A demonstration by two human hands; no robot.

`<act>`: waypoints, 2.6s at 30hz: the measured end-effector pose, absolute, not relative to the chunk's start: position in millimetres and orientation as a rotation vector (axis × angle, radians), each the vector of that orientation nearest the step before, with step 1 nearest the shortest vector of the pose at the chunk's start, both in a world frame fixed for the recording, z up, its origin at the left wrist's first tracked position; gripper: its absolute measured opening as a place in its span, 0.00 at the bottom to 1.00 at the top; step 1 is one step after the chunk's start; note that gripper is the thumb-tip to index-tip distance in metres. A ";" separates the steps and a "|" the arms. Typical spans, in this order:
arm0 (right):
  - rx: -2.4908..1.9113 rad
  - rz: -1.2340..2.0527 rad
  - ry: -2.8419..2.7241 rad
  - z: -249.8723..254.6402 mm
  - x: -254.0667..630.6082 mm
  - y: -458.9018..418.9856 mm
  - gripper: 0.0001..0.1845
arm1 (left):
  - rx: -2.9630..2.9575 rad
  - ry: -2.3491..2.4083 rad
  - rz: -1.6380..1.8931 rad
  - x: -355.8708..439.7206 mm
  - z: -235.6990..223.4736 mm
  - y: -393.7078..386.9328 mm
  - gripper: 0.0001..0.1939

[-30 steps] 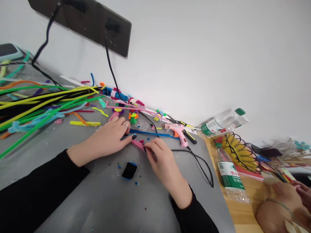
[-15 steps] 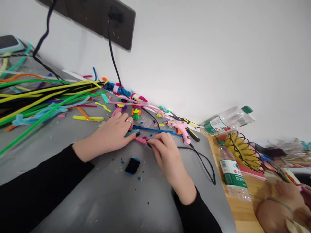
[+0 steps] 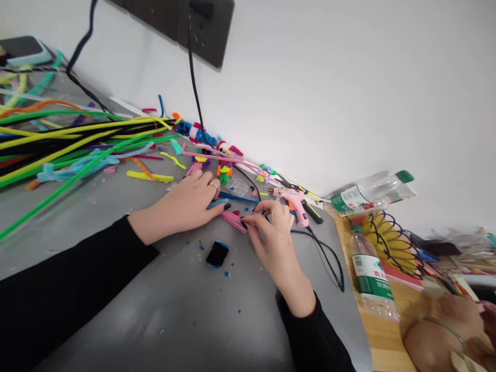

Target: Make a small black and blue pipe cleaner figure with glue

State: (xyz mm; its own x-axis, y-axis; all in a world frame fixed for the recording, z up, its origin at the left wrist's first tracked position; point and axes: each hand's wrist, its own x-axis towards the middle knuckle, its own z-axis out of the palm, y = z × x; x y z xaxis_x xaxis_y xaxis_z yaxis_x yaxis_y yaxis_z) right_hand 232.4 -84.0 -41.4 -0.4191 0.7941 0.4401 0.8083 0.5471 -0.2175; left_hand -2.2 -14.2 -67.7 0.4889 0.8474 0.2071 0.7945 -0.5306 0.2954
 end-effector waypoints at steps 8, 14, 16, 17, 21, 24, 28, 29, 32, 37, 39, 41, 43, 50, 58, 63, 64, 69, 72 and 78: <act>-1.230 -0.069 -2.376 -37.8 230.9 -90.2 0.10 | 2.598 1.470 0.508 -3.0 -70.9 -17.9 0.16; -1.229 -0.085 -2.412 -38.3 231.2 -91.4 0.11 | 2.619 1.446 0.571 -4.1 -76.0 -17.1 0.16; -1.235 -0.082 -2.424 -38.6 231.6 -91.5 0.11 | 2.615 1.445 0.591 -4.3 -77.6 -16.9 0.16; -1.239 -0.081 -2.428 -38.8 231.9 -91.5 0.12 | 2.612 1.445 0.598 -4.4 -78.1 -16.9 0.16; -1.267 -0.074 -2.427 -40.1 232.8 -91.2 0.13 | 2.604 1.442 0.604 -4.3 -78.8 -17.6 0.16; -1.283 -0.077 -2.435 -41.2 232.9 -90.9 0.13 | 2.597 1.443 0.615 -3.6 -78.4 -18.7 0.16; -1.270 -0.102 -2.447 -42.8 232.7 -91.4 0.13 | 2.568 1.469 0.644 -1.6 -77.7 -22.0 0.14; -1.266 -0.106 -2.448 -43.2 232.7 -91.6 0.13 | 2.559 1.479 0.654 -1.1 -77.4 -23.1 0.14; -1.269 -0.114 -2.446 -44.7 233.0 -91.8 0.13 | 2.561 1.508 0.650 -0.1 -76.6 -26.0 0.13; -1.268 -0.111 -2.434 -46.0 232.7 -91.6 0.12 | 2.612 1.545 0.600 0.6 -75.1 -29.0 0.13; -1.280 -0.076 -2.419 -46.6 232.2 -91.6 0.12 | 2.610 1.558 0.613 0.8 -75.1 -29.8 0.13; -1.300 -0.009 -2.381 -47.9 231.5 -91.5 0.12 | 2.606 1.564 0.630 1.1 -75.6 -30.4 0.12; -1.329 0.075 -2.321 -49.9 230.8 -91.0 0.11 | 2.607 1.549 0.642 1.4 -76.4 -30.8 0.11; -1.469 0.262 -2.173 -55.4 229.1 -89.3 0.11 | 2.583 1.584 0.632 2.4 -78.1 -30.8 0.14; -1.472 0.293 -2.135 -55.4 226.1 -90.0 0.11 | 2.548 1.591 0.622 2.9 -76.9 -32.5 0.14; -1.423 0.220 -2.158 -54.9 225.4 -90.6 0.11 | 2.554 1.608 0.619 2.9 -78.9 -32.2 0.12; -1.410 0.199 -2.167 -54.9 225.3 -90.8 0.11 | 2.547 1.603 0.630 2.8 -78.9 -32.1 0.12; -1.370 0.118 -2.204 -55.5 224.5 -92.0 0.11 | 2.529 1.594 0.658 3.2 -77.3 -33.0 0.13; -1.356 0.104 -2.199 -56.2 224.2 -92.1 0.11 | 2.553 1.611 0.623 3.8 -77.1 -33.5 0.12; -1.364 0.097 -2.204 -57.6 223.6 -92.3 0.11 | 2.572 1.615 0.625 3.6 -78.3 -33.1 0.14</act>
State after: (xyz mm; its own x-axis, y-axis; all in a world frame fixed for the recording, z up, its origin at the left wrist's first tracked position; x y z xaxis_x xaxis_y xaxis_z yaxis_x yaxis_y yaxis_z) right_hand 223.6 -92.3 -57.6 -0.3407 0.8480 0.4060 0.8090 0.4844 -0.3329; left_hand 3.6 -33.1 -78.3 0.3764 0.8719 0.3132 0.8555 -0.4569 0.2437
